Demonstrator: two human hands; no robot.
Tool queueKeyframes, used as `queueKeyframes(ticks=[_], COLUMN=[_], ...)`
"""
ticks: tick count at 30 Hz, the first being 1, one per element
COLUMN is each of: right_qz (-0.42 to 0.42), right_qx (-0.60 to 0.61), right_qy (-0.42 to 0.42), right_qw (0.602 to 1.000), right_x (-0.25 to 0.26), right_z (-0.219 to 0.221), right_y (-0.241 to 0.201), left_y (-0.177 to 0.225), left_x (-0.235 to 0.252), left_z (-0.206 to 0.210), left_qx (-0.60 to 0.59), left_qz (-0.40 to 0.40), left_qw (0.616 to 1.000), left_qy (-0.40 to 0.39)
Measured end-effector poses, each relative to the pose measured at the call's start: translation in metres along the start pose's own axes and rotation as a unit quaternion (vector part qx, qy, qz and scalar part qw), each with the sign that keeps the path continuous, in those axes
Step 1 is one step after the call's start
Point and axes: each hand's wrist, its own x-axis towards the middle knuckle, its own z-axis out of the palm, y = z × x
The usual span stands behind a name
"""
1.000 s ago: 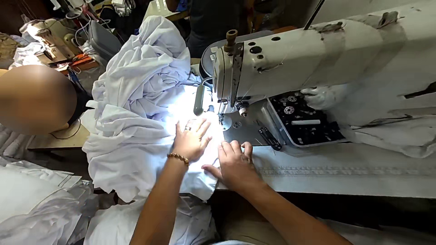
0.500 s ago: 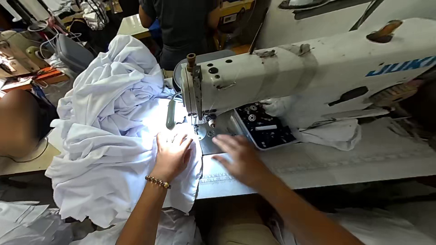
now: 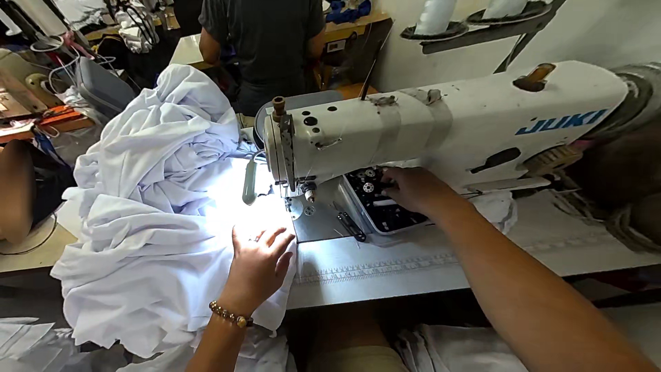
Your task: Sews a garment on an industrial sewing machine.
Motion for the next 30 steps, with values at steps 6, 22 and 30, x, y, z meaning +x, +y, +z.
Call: queueKeyframes(ticks=[6,22,30], right_qz=[-0.023,0.054,-0.03], right_qx=[0.059,0.205,0.12], right_qy=[0.088,0.09,0.154], right_qw=[0.994,0.973,0.98], right_x=[-0.021,-0.037,-0.048], right_z=[-0.003,-0.011,-0.01], right_y=[0.003,-0.003,-0.006], left_y=[-0.001,0.014,0.014], left_x=[-0.007,-0.008,-0.011], left_z=[-0.003,0.002,-0.003], left_qx=[-0.006,-0.058,-0.067], left_qz=[0.0,-0.005,-0.018], left_qw=[1.0,0.998,0.998], left_qy=[0.012,-0.001,0.008])
